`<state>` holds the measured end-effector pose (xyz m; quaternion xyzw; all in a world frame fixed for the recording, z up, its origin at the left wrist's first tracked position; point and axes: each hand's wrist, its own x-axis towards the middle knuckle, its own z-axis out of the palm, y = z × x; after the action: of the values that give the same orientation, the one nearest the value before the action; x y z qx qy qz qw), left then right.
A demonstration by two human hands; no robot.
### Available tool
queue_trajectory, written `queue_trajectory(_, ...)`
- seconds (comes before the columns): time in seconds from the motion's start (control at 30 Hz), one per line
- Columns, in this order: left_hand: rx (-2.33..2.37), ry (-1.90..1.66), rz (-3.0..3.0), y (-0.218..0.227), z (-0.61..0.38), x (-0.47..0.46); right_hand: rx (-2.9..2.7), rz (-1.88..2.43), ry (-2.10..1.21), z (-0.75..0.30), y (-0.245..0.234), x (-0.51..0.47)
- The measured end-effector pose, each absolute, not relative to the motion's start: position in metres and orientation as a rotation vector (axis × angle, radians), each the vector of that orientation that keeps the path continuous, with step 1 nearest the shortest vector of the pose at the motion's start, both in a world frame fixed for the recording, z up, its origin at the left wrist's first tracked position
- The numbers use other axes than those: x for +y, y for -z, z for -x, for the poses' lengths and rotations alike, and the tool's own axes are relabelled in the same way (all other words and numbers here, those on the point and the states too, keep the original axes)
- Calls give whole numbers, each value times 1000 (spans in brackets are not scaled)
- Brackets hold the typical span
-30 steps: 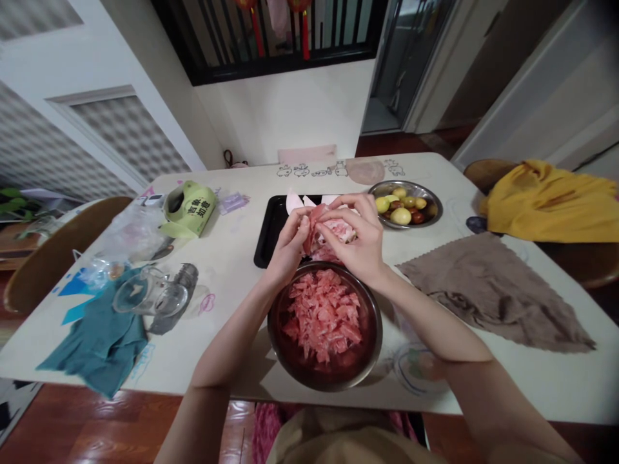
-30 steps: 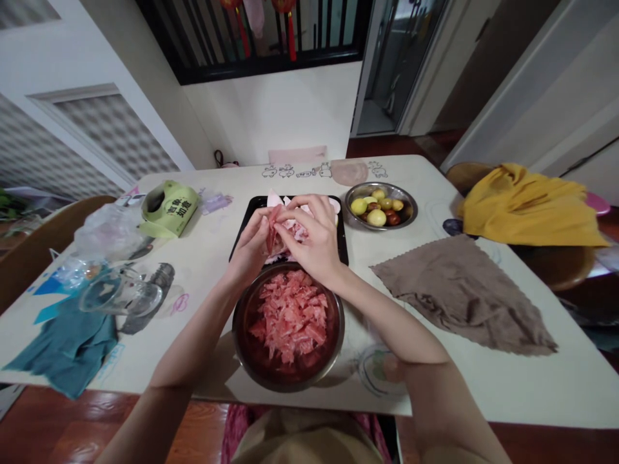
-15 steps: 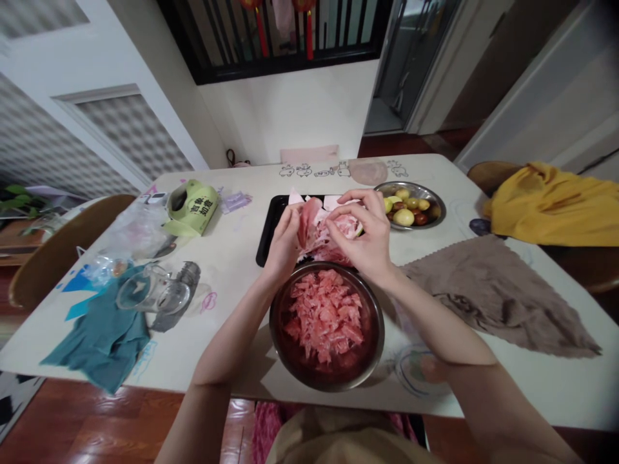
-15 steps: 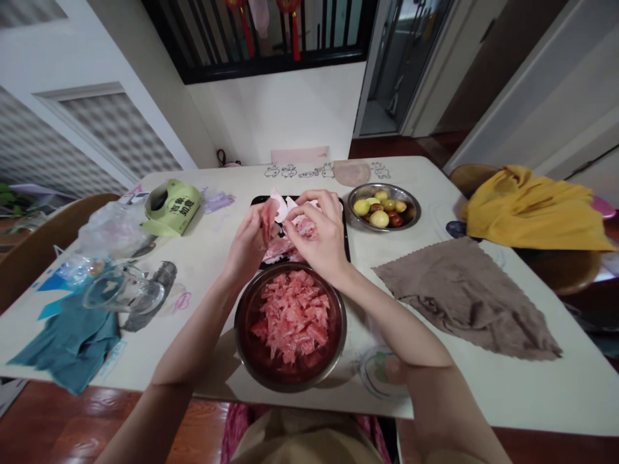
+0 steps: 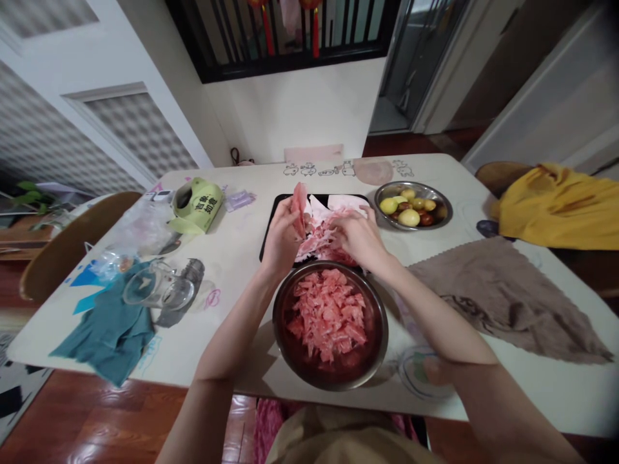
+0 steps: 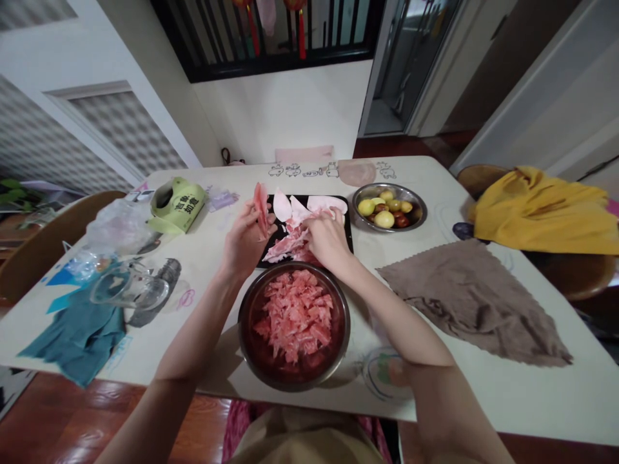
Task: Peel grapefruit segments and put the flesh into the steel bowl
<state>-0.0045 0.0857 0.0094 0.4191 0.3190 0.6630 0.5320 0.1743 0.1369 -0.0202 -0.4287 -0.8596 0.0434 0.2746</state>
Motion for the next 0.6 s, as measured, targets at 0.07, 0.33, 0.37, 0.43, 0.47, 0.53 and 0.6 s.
queue_trajectory(0.07,753,-1593,-978,-10,2,84,-2291,1119,-142,-175,16,136)
queue_trajectory(0.33,803,-1708,-1130,-2,-4,83,-1993,896,-378,-168,-16,105)
queue_trajectory(0.37,792,-1730,-1141,-1,-5,83,-1987,901,-382,-166,-16,102)
queue_trajectory(0.43,775,-1762,-1144,1,-8,82,-1989,915,-388,-162,-12,100)
queue_trajectory(0.47,766,-1766,-1139,1,-10,81,-1991,918,-389,-160,-9,100)
queue_trajectory(0.53,741,-1752,-1124,2,-14,79,-1978,908,-388,-158,-3,101)
queue_trajectory(0.6,699,-1729,-1123,3,-17,78,-1935,894,-381,-157,-1,103)
